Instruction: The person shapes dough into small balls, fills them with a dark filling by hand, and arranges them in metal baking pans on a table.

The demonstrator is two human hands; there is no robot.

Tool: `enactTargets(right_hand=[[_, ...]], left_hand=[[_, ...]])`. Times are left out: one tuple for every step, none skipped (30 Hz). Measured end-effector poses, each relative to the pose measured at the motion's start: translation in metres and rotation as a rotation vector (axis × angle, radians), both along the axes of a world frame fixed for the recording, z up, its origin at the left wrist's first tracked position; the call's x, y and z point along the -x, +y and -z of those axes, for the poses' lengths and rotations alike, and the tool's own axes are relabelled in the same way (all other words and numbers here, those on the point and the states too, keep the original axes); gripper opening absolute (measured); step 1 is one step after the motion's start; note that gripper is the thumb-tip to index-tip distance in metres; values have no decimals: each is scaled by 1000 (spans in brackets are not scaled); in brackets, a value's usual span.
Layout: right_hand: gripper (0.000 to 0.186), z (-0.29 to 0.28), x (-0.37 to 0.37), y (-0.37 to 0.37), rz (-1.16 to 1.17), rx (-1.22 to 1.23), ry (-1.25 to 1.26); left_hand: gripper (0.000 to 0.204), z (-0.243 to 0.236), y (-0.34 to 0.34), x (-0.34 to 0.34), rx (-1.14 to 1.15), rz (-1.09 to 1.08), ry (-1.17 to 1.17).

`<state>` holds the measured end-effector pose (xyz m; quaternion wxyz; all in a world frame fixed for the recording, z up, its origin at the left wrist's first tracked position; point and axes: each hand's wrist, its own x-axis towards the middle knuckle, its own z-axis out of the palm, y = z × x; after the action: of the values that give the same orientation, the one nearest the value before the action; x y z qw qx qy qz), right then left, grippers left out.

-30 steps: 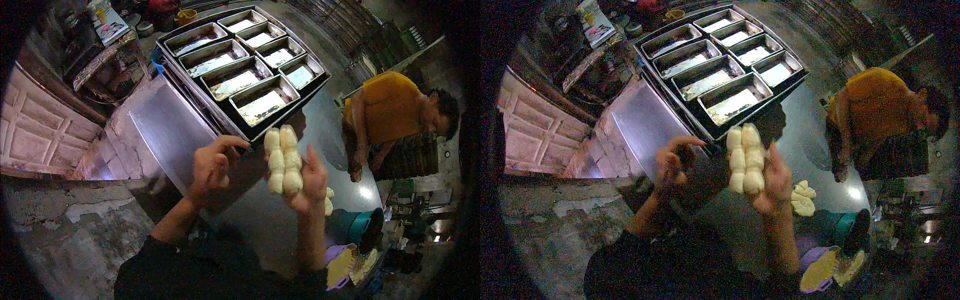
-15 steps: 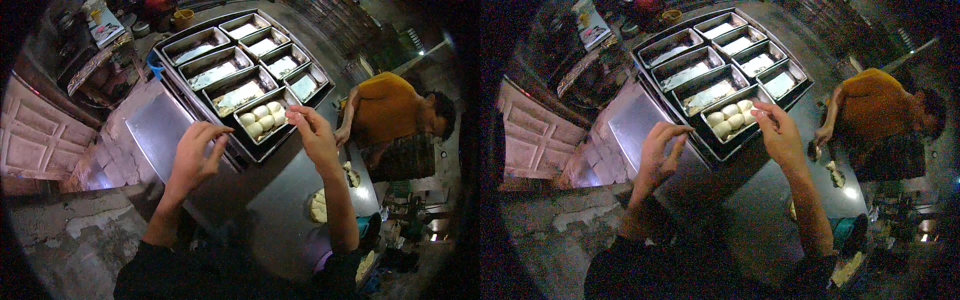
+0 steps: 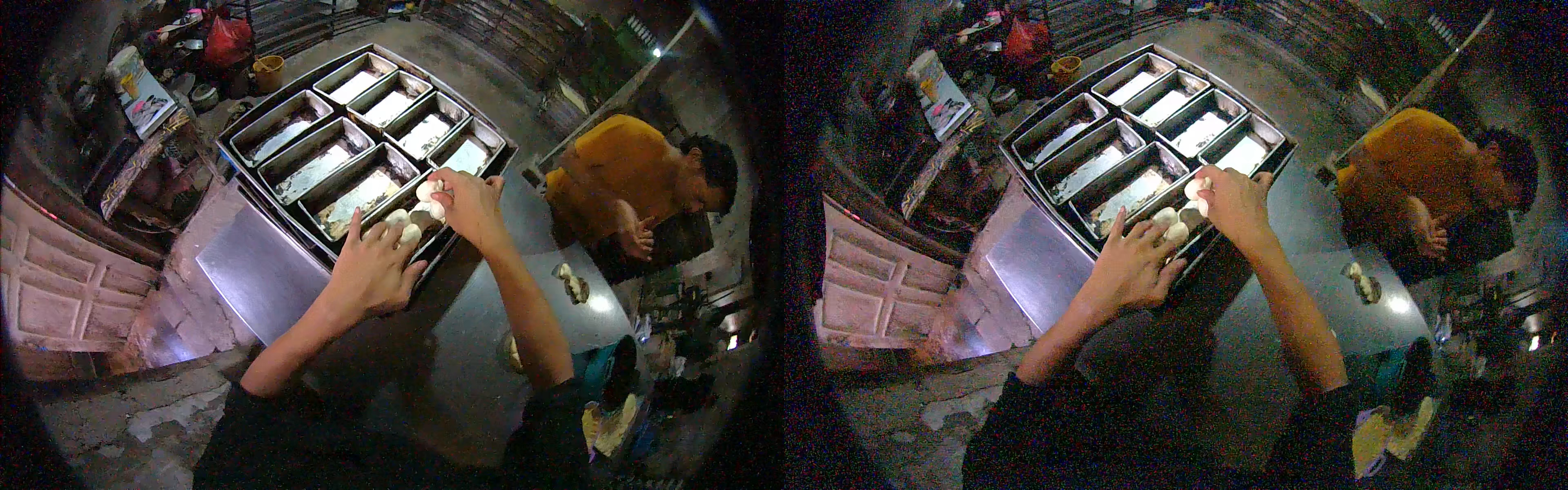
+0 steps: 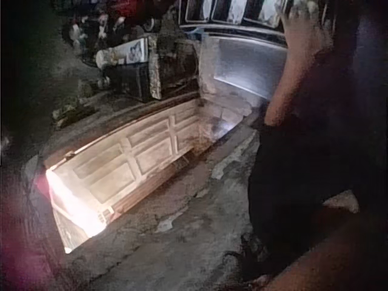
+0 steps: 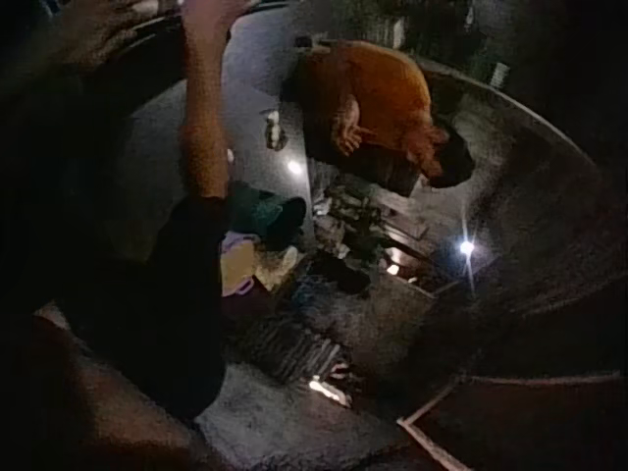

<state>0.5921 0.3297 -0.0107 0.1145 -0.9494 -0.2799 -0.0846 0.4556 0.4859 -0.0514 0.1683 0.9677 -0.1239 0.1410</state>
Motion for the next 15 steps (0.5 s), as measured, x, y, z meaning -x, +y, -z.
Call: enactTargets(right_hand=[[26, 2, 5, 1, -16, -4, -87], [27, 6, 13, 4, -30, -8, -175], [27, 7, 19, 4, -30, -3, -272], [29, 5, 26, 6, -27, 34, -235], [29, 7, 29, 11, -63, -57, -146], [28, 13, 33, 12, -74, -8, -6], [26, 22, 34, 16, -94, 35, 135], [22, 39, 31, 19, -127, -37, 113], [17, 30, 29, 26, -67, -47, 185], [16, 22, 30, 25, -61, -124, 200], [16, 17, 31, 21, -53, -200, 212], [16, 17, 31, 18, 3, -203, 180], [16, 18, 29, 14, 63, -205, 148], [20, 20, 26, 9, 15, -145, 266], [26, 25, 34, 10, -21, -61, 188]], left_hand=[[43, -4, 1, 3, -2, -16, -4], [42, -11, 2, 9, -4, -31, -7], [42, -20, 1, 10, 0, -34, -20], [38, -29, 2, 15, -23, -24, 21], [37, -28, 4, 14, -23, -27, 49], [35, -27, 4, 16, -22, -24, 80], [34, -26, 7, 18, -25, -28, 111], [30, -13, 8, 16, 27, -5, -108], [29, -15, 11, 17, -4, -13, -72], [29, -16, 13, 19, -9, -1, -45], [29, -15, 14, 19, -14, 11, -19], [29, -14, 11, 20, -1, 13, -39], [29, -14, 8, 21, 13, 18, -59], [29, -13, 8, 21, -33, 31, -44], [30, -15, 4, 24, -61, 7, -40]])
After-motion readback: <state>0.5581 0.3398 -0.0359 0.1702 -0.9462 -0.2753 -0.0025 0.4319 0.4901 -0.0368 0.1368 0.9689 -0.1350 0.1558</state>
